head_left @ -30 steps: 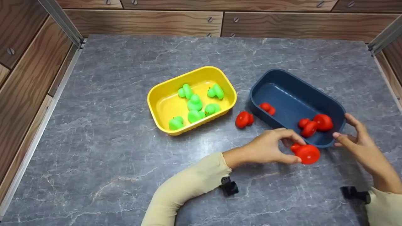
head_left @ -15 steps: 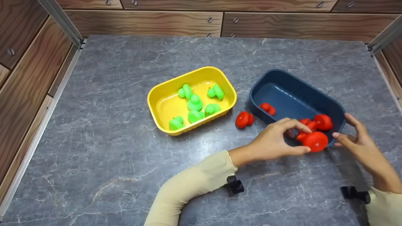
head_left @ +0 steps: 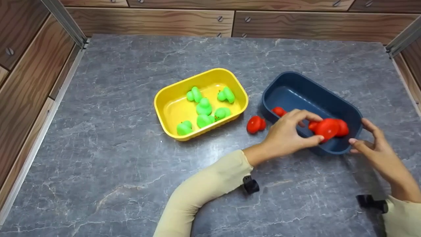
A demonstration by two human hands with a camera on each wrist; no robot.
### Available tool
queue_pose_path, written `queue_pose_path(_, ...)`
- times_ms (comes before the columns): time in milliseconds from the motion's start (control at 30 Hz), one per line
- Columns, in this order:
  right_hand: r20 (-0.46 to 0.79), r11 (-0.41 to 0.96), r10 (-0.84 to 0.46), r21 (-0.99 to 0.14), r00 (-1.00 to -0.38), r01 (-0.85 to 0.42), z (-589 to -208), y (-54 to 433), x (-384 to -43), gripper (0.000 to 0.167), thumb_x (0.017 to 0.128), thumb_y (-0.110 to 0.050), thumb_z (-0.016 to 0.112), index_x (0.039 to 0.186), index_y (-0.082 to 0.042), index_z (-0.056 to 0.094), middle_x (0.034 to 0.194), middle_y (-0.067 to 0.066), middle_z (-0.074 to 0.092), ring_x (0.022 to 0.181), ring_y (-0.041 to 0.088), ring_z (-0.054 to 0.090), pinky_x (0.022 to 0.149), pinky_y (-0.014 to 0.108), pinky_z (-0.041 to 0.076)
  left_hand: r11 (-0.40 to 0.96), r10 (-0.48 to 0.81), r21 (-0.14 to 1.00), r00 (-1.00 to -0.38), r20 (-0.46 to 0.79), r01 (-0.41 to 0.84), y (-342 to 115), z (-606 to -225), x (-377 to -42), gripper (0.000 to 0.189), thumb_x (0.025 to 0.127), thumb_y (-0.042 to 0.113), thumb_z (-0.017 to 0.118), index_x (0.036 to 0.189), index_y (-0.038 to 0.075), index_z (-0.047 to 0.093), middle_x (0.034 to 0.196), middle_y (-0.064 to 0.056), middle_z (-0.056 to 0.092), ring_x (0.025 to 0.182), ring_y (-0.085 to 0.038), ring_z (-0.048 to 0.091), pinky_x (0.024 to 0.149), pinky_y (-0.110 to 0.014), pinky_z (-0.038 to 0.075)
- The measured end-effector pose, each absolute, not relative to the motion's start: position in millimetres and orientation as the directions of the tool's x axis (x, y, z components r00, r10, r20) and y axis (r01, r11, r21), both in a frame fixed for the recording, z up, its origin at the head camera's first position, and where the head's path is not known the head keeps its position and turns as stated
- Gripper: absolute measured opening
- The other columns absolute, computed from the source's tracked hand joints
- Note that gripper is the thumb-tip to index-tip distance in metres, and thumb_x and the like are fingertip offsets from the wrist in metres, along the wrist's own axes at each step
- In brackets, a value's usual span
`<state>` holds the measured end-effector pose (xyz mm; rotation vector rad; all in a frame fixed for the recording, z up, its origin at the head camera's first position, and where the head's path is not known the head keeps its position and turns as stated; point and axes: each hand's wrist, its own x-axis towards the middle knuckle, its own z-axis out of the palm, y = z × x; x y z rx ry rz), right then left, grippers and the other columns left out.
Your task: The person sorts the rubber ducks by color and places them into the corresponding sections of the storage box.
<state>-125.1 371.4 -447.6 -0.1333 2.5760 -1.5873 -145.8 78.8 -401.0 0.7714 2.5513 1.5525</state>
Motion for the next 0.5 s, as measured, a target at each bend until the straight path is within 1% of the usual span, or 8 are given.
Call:
queue_pose_path(100,-0.06,0.496,-0.118,-0.868,-0.991,-0.006,-465,386,-132,0.076,0.098,-0.009,0.052,0.156,-0.017,0.004,0.158,0.011,0.002,0.093,-0.014,0.057,0.071,0.009,0.051,0.416,0.421,0.844,-0.894,0.151,0.338,79,-402,-155,0.039,0.082,0.04,0.074,0.118,0.03,0.064,0.109,0.013,0.058,0.094,0.004,0.051,0.071,-0.008,0.041)
queue_pose_path(233,-0.06,0.559,-0.095,-0.829,-0.994,-0.003,-487,403,-140,0.076,0.098,-0.016,0.055,0.155,-0.027,0.006,0.159,0.005,0.004,0.093,-0.015,0.057,0.071,0.01,0.052,0.419,0.387,0.862,-0.915,0.115,0.285,80,-404,-169,0.038,0.082,0.04,0.074,0.117,0.032,0.064,0.108,0.013,0.058,0.094,0.003,0.052,0.072,-0.01,0.041)
queue_pose_path(367,-0.058,0.541,-0.106,-0.841,-0.993,-0.008,-487,405,-140,0.076,0.098,-0.013,0.054,0.156,-0.024,0.006,0.16,0.006,0.003,0.094,-0.014,0.058,0.071,0.011,0.052,0.406,0.359,0.878,-0.928,0.101,0.253,83,-405,-177,0.037,0.082,0.04,0.074,0.116,0.032,0.063,0.107,0.014,0.057,0.095,0.002,0.053,0.072,-0.01,0.042)
queue_pose_path(500,-0.074,0.546,-0.09,-0.838,-0.993,0.013,-471,390,-134,0.076,0.098,-0.012,0.053,0.156,-0.018,0.004,0.16,0.01,0.002,0.093,-0.016,0.056,0.071,0.009,0.051,0.428,0.341,0.871,-0.936,0.089,0.239,86,-404,-181,0.037,0.082,0.042,0.074,0.117,0.033,0.063,0.106,0.016,0.056,0.094,0.003,0.052,0.072,-0.01,0.041)
